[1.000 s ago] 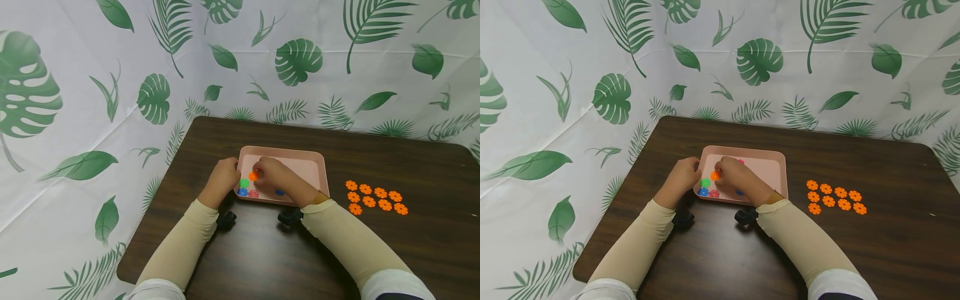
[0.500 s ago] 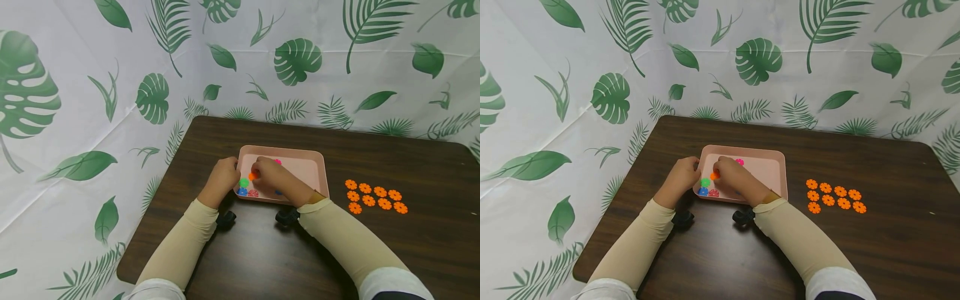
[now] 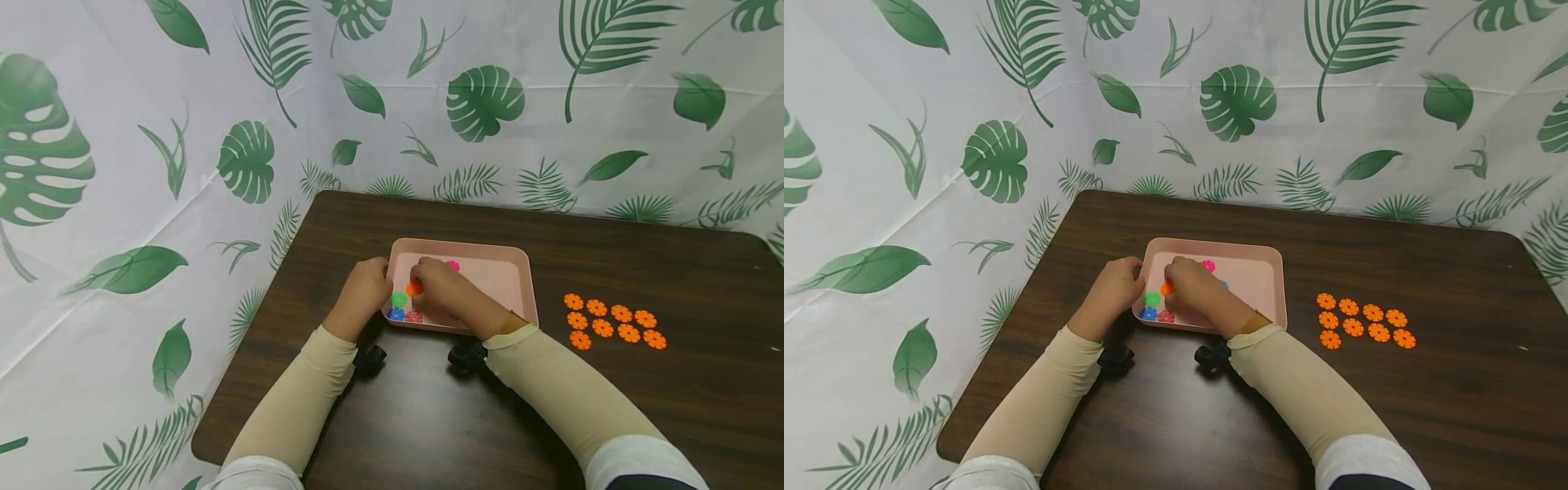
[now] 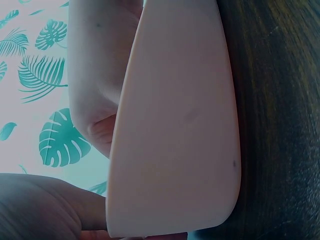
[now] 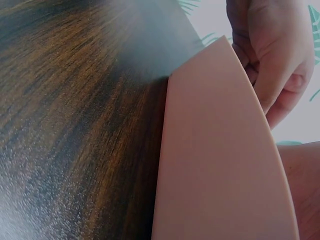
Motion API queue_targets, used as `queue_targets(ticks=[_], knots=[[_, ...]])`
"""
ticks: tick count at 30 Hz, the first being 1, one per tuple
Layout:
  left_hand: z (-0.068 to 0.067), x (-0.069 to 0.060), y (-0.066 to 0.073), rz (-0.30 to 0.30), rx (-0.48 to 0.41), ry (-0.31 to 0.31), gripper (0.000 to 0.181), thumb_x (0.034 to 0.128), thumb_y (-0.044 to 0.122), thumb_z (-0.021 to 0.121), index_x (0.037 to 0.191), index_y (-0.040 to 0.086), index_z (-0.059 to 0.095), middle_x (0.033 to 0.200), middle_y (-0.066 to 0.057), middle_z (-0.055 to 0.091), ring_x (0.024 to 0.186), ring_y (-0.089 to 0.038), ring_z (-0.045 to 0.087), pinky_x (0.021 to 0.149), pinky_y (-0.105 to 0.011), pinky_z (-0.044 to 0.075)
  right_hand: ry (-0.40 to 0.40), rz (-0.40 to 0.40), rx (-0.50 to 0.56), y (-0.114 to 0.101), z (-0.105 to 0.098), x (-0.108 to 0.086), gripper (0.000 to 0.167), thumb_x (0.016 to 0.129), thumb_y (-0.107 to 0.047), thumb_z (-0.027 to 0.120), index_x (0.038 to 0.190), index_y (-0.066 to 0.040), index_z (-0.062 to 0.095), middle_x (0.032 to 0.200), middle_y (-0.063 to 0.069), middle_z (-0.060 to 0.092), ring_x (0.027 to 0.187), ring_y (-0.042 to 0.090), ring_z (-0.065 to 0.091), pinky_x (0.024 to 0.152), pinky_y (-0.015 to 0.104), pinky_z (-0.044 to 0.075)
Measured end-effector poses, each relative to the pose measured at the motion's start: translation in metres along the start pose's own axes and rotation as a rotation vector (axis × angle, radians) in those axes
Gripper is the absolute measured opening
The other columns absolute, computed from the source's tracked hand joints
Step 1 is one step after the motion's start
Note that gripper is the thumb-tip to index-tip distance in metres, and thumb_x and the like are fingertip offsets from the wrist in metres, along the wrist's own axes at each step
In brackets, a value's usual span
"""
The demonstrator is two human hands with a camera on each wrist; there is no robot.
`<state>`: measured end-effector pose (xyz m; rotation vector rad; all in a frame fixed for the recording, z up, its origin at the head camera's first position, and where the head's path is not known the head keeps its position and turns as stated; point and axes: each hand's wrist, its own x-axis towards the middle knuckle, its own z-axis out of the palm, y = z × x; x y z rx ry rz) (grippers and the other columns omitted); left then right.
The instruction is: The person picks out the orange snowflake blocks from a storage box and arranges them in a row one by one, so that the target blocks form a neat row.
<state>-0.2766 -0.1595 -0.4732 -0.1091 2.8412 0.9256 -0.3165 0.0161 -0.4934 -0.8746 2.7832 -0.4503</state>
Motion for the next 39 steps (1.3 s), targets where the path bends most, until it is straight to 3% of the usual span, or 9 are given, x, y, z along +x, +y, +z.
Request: queue_targets(ticks=[5,10,16,19,30,39], knots=[[-0.001,0.0,0.001,0.005,0.007,0.002,0.039,0.099,0.016,0.063,0.136,0.003,0.064,0.129,-0.014,0.069,0.1,-0.027,0.066,0.097,-0.046,0.056,0.0,-0.002,0.003,0.001,-0.004,-0.002,0.023,0.08,-0.021,0.081,0.094,-0.008,0.068,0.09,0.004,0.058,0.08,0.023,0.054,0.076,0.035,0.05],[0.0,0.0,0.001,0.004,0.013,0.0,0.039,0.0997,0.016,0.061,0.136,0.004,0.064,0.129,-0.014,0.069,0.099,-0.027,0.065,0.095,-0.045,0.057,0.022,-0.027,-0.009,0.003,-0.014,-0.007,0.032,0.083,-0.022,0.083,0.104,-0.002,0.071,0.095,0.008,0.062,0.082,0.023,0.055,0.079,0.036,0.052],[0.003,0.0,-0.001,0.01,0.032,0.008,0.039,0.0996,0.016,0.06,0.136,0.005,0.065,0.131,-0.013,0.069,0.1,-0.026,0.065,0.095,-0.045,0.057,0.072,-0.012,0.03,0.012,-0.031,-0.019,0.037,0.083,-0.022,0.082,0.11,0.0,0.071,0.102,0.01,0.068,0.09,0.026,0.06,0.088,0.041,0.054],[0.004,0.0,-0.001,0.022,0.032,0.019,0.039,0.099,0.015,0.061,0.136,0.004,0.065,0.131,-0.014,0.069,0.101,-0.026,0.065,0.096,-0.046,0.056,0.106,0.013,0.047,0.018,-0.046,-0.03,0.034,0.083,-0.019,0.081,0.11,0.0,0.07,0.102,0.011,0.066,0.09,0.026,0.06,0.087,0.042,0.054],[0.007,0.001,-0.004,0.018,0.037,0.038,0.04,0.0981,0.015,0.062,0.137,0.005,0.065,0.132,-0.014,0.068,0.098,-0.026,0.064,0.092,-0.044,0.057,0.216,0.118,0.045,0.055,-0.094,-0.081,0.033,0.084,-0.012,0.078,0.112,0.004,0.069,0.104,0.015,0.065,0.093,0.031,0.058,0.086,0.046,0.056],[0.008,0.001,-0.008,0.052,0.036,0.05,0.038,0.0975,0.016,0.061,0.133,0.004,0.066,0.129,-0.014,0.07,0.095,-0.026,0.063,0.086,-0.042,0.057,0.207,0.241,0.026,0.099,-0.104,-0.15,0.043,0.089,-0.022,0.079,0.119,0.005,0.067,0.112,0.02,0.063,0.098,0.034,0.058,0.085,0.054,0.052]])
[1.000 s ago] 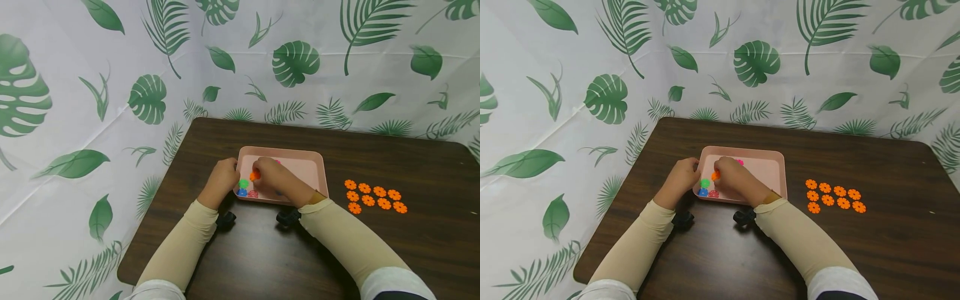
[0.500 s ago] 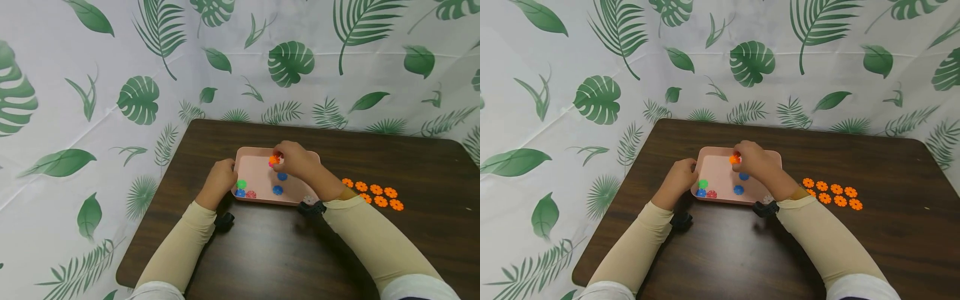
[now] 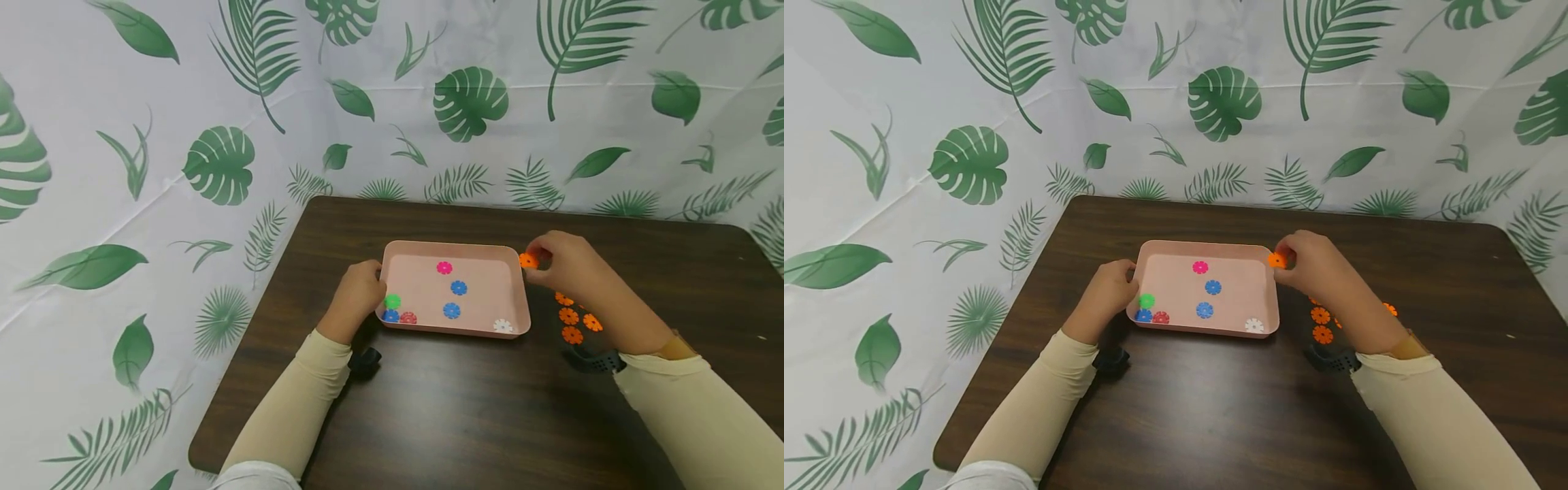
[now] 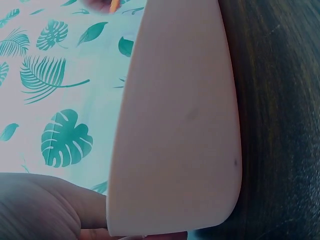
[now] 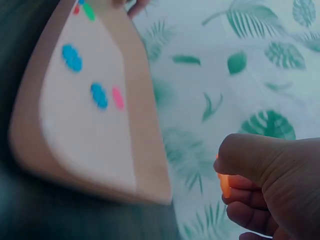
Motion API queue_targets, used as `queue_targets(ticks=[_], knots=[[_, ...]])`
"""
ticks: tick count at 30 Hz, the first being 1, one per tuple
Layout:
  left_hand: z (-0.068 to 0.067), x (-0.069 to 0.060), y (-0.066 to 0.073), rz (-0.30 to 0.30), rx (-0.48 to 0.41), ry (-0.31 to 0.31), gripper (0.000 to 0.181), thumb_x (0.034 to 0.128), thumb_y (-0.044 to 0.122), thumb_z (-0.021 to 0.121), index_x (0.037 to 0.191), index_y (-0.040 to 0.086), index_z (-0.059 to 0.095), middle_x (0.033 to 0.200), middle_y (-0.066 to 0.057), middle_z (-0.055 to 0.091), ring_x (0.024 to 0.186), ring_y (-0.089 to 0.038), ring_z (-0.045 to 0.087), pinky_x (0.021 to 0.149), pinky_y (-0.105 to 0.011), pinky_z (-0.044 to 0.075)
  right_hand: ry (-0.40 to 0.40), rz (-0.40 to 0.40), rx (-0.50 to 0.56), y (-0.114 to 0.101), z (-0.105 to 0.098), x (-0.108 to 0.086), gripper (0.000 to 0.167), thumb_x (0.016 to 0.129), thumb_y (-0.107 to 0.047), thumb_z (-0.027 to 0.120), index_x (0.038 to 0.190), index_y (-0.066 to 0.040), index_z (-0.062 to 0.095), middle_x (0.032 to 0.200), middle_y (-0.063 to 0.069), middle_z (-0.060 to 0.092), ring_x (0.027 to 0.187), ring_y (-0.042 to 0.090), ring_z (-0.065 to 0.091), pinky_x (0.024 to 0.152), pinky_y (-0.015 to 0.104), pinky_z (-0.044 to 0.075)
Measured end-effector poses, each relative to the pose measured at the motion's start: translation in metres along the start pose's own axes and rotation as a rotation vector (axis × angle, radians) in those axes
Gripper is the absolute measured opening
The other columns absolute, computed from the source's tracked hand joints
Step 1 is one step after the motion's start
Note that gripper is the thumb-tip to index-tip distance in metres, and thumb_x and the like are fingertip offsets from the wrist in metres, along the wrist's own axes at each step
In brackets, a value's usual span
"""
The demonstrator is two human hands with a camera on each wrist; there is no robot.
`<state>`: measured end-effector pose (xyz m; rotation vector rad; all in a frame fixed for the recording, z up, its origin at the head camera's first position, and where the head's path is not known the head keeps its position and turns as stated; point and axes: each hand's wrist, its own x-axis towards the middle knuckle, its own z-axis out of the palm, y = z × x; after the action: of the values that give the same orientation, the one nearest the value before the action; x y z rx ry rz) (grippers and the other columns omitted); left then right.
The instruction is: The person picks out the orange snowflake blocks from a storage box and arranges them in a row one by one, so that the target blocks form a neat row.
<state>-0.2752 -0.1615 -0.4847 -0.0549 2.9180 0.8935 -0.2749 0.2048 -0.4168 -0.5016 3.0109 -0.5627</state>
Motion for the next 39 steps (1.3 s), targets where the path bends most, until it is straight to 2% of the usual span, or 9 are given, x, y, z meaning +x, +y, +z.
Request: queue_targets(ticks=[5,10,12,17,24,29,34,37,39], knots=[[-0.002,0.0,-0.002,0.019,0.004,0.014,0.037,0.0963,0.015,0.061,0.131,0.003,0.068,0.126,-0.014,0.071,0.093,-0.027,0.063,0.085,-0.042,0.056,-0.004,0.062,0.016,0.037,0.0,-0.034,0.045,0.09,-0.021,0.077,0.122,0.008,0.065,0.116,0.025,0.063,0.102,0.04,0.059,0.086,0.06,0.05],[-0.003,0.0,-0.003,0.024,-0.004,0.01,0.037,0.0957,0.015,0.061,0.131,0.002,0.068,0.121,-0.014,0.071,0.086,-0.026,0.063,0.074,-0.038,0.055,0.028,0.087,-0.006,0.069,0.012,-0.069,0.043,0.088,-0.02,0.079,0.118,0.008,0.066,0.11,0.024,0.065,0.098,0.04,0.062,0.081,0.059,0.051],[-0.004,-0.001,-0.004,0.026,-0.006,0.008,0.038,0.0959,0.015,0.062,0.131,0.002,0.067,0.12,-0.014,0.071,0.085,-0.027,0.062,0.072,-0.038,0.054,0.038,0.093,-0.007,0.079,0.019,-0.082,0.043,0.087,-0.02,0.081,0.116,0.009,0.067,0.107,0.023,0.066,0.094,0.038,0.063,0.077,0.057,0.052],[-0.006,-0.002,-0.007,0.038,-0.006,0.021,0.039,0.0959,0.015,0.062,0.132,0.002,0.067,0.124,-0.015,0.071,0.087,-0.027,0.062,0.075,-0.039,0.055,0.042,0.114,-0.014,0.095,0.036,-0.104,0.041,0.084,-0.019,0.083,0.111,0.009,0.069,0.101,0.02,0.067,0.088,0.036,0.063,0.074,0.055,0.053],[-0.009,-0.002,-0.01,0.042,-0.008,0.018,0.04,0.0952,0.014,0.062,0.133,0.001,0.066,0.119,-0.015,0.071,0.082,-0.027,0.061,0.068,-0.036,0.052,-0.01,0.149,-0.014,0.099,0.053,-0.114,0.041,0.083,-0.021,0.082,0.11,0.008,0.069,0.1,0.02,0.068,0.09,0.037,0.064,0.076,0.057,0.053],[-0.009,-0.002,-0.01,0.033,-0.003,0.011,0.042,0.0953,0.015,0.062,0.135,0.001,0.065,0.12,-0.015,0.071,0.08,-0.026,0.06,0.064,-0.033,0.05,0.013,0.116,-0.031,0.097,0.059,-0.116,0.035,0.082,-0.019,0.083,0.103,0.004,0.069,0.094,0.015,0.067,0.085,0.032,0.063,0.074,0.055,0.053],[-0.009,-0.002,-0.01,0.02,-0.011,0.003,0.042,0.0962,0.015,0.063,0.135,0.002,0.065,0.114,-0.014,0.071,0.073,-0.025,0.059,0.057,-0.031,0.048,0.057,0.09,-0.063,0.097,0.061,-0.117,0.033,0.081,-0.019,0.083,0.1,0.004,0.069,0.09,0.012,0.065,0.081,0.029,0.061,0.071,0.053,0.052],[-0.008,-0.002,-0.01,0.008,-0.019,0.002,0.042,0.0965,0.017,0.063,0.136,0.003,0.065,0.118,-0.014,0.07,0.078,-0.026,0.061,0.062,-0.033,0.052,0.079,0.08,-0.072,0.098,0.062,-0.119,0.035,0.08,-0.019,0.084,0.101,0.005,0.07,0.089,0.011,0.064,0.08,0.028,0.06,0.07,0.052,0.051],[-0.007,-0.002,-0.011,0.007,-0.018,0.006,0.042,0.0967,0.019,0.063,0.136,0.003,0.065,0.124,-0.015,0.07,0.087,-0.027,0.063,0.073,-0.038,0.057,0.09,0.076,-0.079,0.098,0.063,-0.121,0.036,0.079,-0.02,0.085,0.102,0.005,0.07,0.09,0.011,0.065,0.081,0.028,0.06,0.07,0.051,0.051]])
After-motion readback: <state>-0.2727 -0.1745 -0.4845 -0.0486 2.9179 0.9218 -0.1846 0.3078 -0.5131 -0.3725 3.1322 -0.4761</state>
